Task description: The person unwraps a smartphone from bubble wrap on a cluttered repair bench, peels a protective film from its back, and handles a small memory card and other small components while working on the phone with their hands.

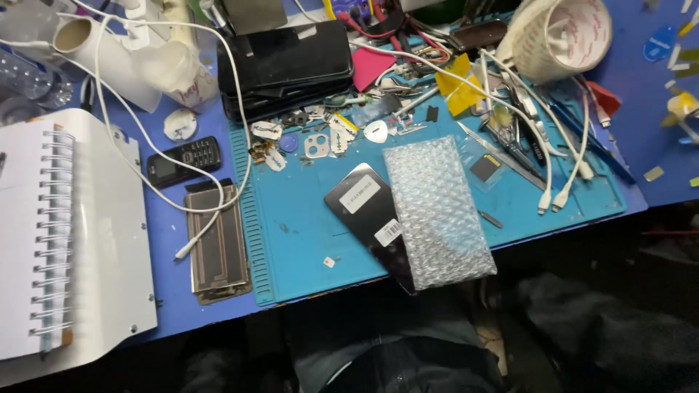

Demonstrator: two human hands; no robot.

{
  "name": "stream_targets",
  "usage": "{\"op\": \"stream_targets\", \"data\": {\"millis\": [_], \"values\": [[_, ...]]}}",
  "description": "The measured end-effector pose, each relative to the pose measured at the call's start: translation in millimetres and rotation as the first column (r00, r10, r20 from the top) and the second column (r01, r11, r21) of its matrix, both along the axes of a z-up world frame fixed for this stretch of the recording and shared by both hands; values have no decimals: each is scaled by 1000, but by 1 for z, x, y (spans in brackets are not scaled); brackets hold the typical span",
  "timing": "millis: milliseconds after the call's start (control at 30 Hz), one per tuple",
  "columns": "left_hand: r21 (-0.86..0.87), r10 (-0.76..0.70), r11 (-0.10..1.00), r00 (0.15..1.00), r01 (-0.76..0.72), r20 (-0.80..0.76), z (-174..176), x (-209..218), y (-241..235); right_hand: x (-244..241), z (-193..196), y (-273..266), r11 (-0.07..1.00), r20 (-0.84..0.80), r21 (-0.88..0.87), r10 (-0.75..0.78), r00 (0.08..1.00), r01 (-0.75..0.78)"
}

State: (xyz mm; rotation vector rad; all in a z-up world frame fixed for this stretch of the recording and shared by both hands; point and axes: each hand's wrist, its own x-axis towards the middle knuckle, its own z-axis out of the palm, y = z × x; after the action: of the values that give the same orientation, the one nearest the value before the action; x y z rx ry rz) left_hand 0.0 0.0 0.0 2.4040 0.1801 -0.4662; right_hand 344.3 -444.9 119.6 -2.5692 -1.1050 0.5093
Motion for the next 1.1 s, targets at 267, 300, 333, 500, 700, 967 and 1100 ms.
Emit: {"op": "stream_targets", "data": {"millis": [267,300,333,500,700,967,1100], "values": [[-136,-75,987,996,82,53,-108,135,-20,56,-27,-21,986,-369,91,-94,925,136],[-140,-76,987,995,84,59,-111,146,-10,61,-22,-13,983,-414,111,-90,906,148],[-144,-76,986,995,85,65,-113,152,1,63,-9,-7,978,-459,129,-85,884,161],[-194,-122,970,985,144,120,-114,183,18,42,68,-9,945,-645,176,-100,757,275],[-296,-122,937,967,187,225,130,240,-30,36,247,1,805,-832,344,22,555,483],[-253,-253,822,726,510,640,441,252,-44,46,310,86,503,-718,50,-582,381,863],[-222,-105,910,713,350,693,460,260,-48,50,301,88,528,-705,45,-585,402,848]]}}
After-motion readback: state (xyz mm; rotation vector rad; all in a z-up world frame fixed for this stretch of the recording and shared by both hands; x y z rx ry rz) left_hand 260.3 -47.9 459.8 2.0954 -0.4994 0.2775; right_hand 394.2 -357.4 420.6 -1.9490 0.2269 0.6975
